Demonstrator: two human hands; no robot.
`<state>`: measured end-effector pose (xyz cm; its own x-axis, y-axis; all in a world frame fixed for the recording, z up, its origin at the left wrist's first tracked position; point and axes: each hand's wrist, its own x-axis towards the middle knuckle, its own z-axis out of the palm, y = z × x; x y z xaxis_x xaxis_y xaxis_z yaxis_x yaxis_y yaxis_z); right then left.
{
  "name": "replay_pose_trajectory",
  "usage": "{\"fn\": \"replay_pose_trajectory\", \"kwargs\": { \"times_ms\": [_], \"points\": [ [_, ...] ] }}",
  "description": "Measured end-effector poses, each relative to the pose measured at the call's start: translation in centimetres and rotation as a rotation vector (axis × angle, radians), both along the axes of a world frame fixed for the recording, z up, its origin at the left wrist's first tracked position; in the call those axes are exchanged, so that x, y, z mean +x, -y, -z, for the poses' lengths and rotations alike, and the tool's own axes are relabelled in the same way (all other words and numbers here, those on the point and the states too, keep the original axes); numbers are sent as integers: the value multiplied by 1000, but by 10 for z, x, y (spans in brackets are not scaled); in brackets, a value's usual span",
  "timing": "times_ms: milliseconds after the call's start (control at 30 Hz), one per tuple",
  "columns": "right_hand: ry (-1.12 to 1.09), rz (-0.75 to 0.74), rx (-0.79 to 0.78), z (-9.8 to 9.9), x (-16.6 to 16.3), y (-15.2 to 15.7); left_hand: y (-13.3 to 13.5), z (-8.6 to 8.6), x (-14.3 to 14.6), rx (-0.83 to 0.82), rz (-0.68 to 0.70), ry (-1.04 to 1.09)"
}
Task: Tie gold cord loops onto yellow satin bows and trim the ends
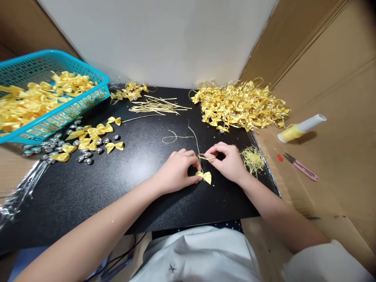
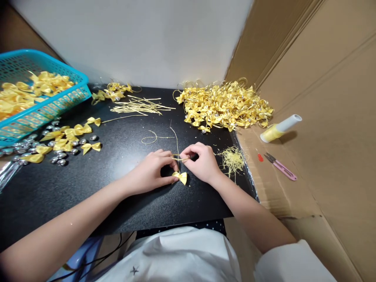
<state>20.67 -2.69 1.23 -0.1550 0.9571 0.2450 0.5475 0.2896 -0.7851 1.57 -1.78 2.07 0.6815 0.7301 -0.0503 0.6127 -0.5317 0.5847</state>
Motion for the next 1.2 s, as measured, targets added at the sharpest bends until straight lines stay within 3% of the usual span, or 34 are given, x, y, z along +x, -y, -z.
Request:
{"fn": "replay_pose_trajectory", "kwargs": {
  "times_ms": [200,467,633,800,1200],
  "points": [
    [-41,-123,5,-1,8,-2,-4,1,-4,-168,-97,214],
    [-74,-279,-225,-3,10,0,-6,7,-2,-402,-265,545],
    [-151,-214,-123,-5,7,0,-9,11,-2,-490,-388,657],
    [-209,-172,-49,-5,6,0,-8,12,-1,-563,-333,604],
    [-79,-82,188,-6,-1,5,-3,6,6,-562,-410,755]
  ]
}}
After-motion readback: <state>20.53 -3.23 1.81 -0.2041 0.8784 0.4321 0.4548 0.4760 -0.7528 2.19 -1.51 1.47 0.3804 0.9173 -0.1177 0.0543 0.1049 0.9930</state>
